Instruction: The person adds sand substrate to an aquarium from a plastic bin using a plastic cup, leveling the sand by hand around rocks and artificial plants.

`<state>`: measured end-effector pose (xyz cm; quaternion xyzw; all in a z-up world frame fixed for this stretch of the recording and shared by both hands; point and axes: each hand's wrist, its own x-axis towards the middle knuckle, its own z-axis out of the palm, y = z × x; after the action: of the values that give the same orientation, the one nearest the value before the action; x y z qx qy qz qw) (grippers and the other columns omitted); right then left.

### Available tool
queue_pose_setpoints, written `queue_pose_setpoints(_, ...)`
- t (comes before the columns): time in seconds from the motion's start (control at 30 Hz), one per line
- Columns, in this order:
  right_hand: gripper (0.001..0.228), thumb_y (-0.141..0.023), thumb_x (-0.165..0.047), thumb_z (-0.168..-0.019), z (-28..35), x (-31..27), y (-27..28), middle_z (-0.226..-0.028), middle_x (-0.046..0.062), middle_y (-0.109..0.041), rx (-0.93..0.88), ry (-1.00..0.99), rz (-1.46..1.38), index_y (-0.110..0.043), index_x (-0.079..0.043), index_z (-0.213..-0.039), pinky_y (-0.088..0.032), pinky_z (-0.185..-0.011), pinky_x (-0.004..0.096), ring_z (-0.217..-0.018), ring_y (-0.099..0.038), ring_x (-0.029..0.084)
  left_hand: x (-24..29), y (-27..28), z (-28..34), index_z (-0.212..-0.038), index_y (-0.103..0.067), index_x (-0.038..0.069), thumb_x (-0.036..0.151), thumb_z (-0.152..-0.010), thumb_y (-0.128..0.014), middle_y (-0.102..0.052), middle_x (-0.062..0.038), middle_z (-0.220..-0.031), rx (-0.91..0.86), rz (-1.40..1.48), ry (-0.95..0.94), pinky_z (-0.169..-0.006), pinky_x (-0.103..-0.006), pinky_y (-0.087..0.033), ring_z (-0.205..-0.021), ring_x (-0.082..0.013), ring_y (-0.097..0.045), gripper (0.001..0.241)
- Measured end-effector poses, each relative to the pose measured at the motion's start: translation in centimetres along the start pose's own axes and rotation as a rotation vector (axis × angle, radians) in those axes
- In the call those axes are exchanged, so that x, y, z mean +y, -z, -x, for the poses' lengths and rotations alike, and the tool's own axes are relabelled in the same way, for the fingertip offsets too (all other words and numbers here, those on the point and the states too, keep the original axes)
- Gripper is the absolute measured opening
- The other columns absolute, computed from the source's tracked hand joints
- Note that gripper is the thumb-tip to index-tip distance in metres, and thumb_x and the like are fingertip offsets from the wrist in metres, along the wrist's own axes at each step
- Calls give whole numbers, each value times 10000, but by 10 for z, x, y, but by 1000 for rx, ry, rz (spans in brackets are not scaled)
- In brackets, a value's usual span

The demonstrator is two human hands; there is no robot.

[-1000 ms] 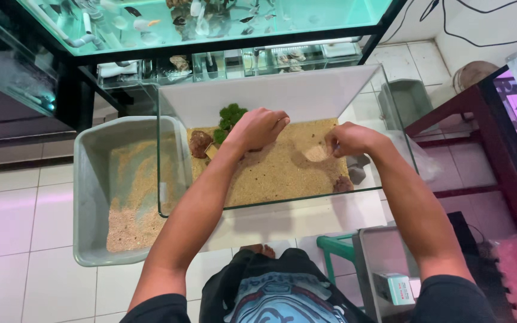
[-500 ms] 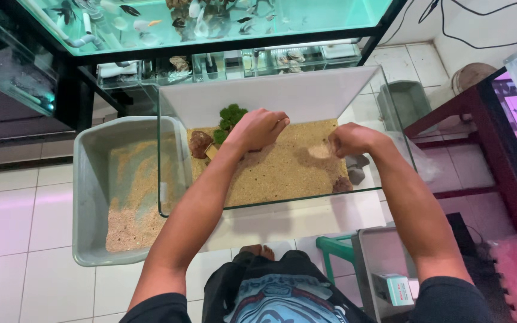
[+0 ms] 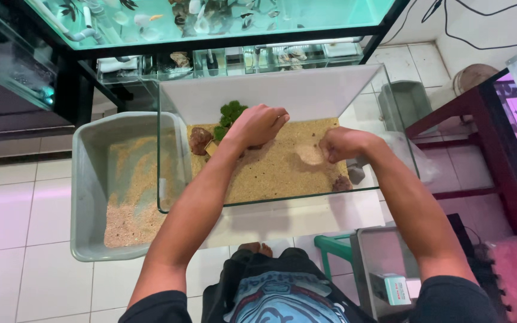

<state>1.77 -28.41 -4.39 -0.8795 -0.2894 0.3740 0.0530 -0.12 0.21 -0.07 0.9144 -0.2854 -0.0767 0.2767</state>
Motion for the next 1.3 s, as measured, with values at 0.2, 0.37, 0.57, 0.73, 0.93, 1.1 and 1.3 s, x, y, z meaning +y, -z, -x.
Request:
queue_pose_setpoints(0.2,102,-793,-117,-779,-2,-1,-3,-938,137,-754,98,28,49,-807,-110,-879,-587,-872,448,-952,-747,359,-2,1,-1,-1094,-656,81,393,-1054,-406,-709,-248,-995,17,-20,0,-852,-622,-555,-1002,-498,-667,402)
queue_pose_setpoints(0.37,107,-795,-120,-779,6,-20,3,-963,149,-741,75,79,81,-802,-117,-886,-586,-872,437,-958,-737,362,-3,5,0,-1078,-650,83,386,-1047,-413,-699,-259,-996,31,-27,7,-859,-626,-557,-1001,-502,-664,385)
queue_pose_setpoints(0.57,110,-772,-131,-839,23,-62,11,-1009,90,-705,73,43,8,-788,-136,-948,-577,-903,389,-992,-712,277,-4,4,3,-1073,-665,102,387,-1052,-416,-714,-229,-981,57,-18,12,-855,-607,-566,-981,-482,-682,379)
queue_pose_setpoints(0.73,154,-699,-124,-901,39,-90,23,-1076,93,-689,44,37,69,-785,-103,-1027,-567,-912,347,-983,-700,228,-2,12,5,-1053,-659,104,387,-1047,-406,-710,-238,-1003,89,-44,-4,-863,-628,-556,-996,-490,-677,379)
queue_pose_setpoints(0.93,185,-711,-131,-918,40,-116,27,-1099,120,-667,36,46,130,-754,-70,-1087,-569,-883,330,-966,-685,237,14,29,23,-1041,-645,104,394,-1029,-400,-710,-233,-989,94,-55,27,-853,-626,-558,-1004,-489,-676,380)
queue_pose_setpoints(1.1,154,-729,-138,-884,23,-122,21,-1083,84,-662,54,114,190,-775,-96,-1025,-562,-837,346,-945,-686,234,7,39,57,-1033,-674,133,385,-1024,-413,-710,-236,-950,82,-94,74,-849,-624,-557,-964,-489,-691,363)
queue_pose_setpoints(1.3,201,-735,-176,-834,2,-133,12,-1135,148,-669,37,243,213,-771,-80,-1007,-570,-908,443,-1072,-710,362,-4,47,103,-1091,-682,127,353,-1043,-428,-741,-191,-979,74,-103,162,-885,-589,-559,-995,-443,-708,343)
